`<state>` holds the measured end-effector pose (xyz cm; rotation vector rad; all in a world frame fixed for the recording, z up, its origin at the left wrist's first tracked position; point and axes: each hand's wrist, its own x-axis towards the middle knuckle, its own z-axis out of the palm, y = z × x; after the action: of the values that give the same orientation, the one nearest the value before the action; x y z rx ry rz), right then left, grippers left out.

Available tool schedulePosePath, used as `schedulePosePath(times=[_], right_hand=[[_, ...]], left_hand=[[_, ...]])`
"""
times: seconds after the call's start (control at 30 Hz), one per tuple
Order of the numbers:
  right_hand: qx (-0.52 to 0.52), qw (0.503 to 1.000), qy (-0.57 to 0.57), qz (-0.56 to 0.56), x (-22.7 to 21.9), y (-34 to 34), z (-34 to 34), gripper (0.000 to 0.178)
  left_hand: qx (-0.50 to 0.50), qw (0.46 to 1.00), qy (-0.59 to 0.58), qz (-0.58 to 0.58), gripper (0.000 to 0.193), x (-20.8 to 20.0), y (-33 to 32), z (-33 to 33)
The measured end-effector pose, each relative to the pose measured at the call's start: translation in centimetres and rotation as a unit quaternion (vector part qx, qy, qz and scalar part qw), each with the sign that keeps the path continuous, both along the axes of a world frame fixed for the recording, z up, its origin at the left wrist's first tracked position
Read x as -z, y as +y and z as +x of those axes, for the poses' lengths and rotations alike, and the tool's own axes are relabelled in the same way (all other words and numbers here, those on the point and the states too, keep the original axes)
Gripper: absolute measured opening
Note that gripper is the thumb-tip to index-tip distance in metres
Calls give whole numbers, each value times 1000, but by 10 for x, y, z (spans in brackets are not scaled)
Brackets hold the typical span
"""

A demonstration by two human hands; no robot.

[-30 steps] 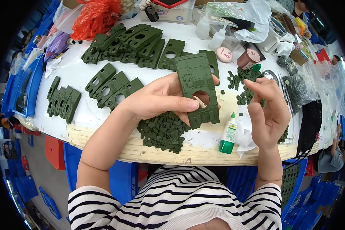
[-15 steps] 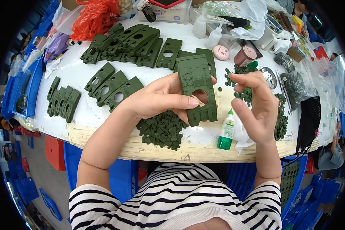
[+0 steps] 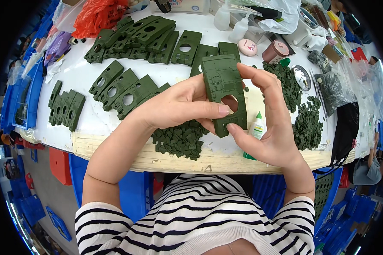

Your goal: Assembling green plastic toy tanks by applying small components and glue at a workbench.

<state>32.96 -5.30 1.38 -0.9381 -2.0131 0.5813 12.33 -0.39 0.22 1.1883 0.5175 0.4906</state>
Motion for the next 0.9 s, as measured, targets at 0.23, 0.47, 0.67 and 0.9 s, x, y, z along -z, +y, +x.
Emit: schedulePosePath(times=[0.23, 0.47, 0.67, 0.9], right_hand=[[-4, 1000, 8, -7, 1, 0, -1, 74], [-11, 999, -11, -45, -3, -3, 2, 76], [8, 990, 120, -72, -6, -3, 7, 69], [29, 982, 168, -76, -1, 11, 18, 56]], left_hand=[[-11, 1000, -4, -1, 49, -2, -2, 0], [-10, 1000, -15, -16, 49, -3, -3, 1], [-7, 1000, -13, -5, 49, -3, -1, 0], [-29, 999, 35, 7, 60, -5, -5, -1]])
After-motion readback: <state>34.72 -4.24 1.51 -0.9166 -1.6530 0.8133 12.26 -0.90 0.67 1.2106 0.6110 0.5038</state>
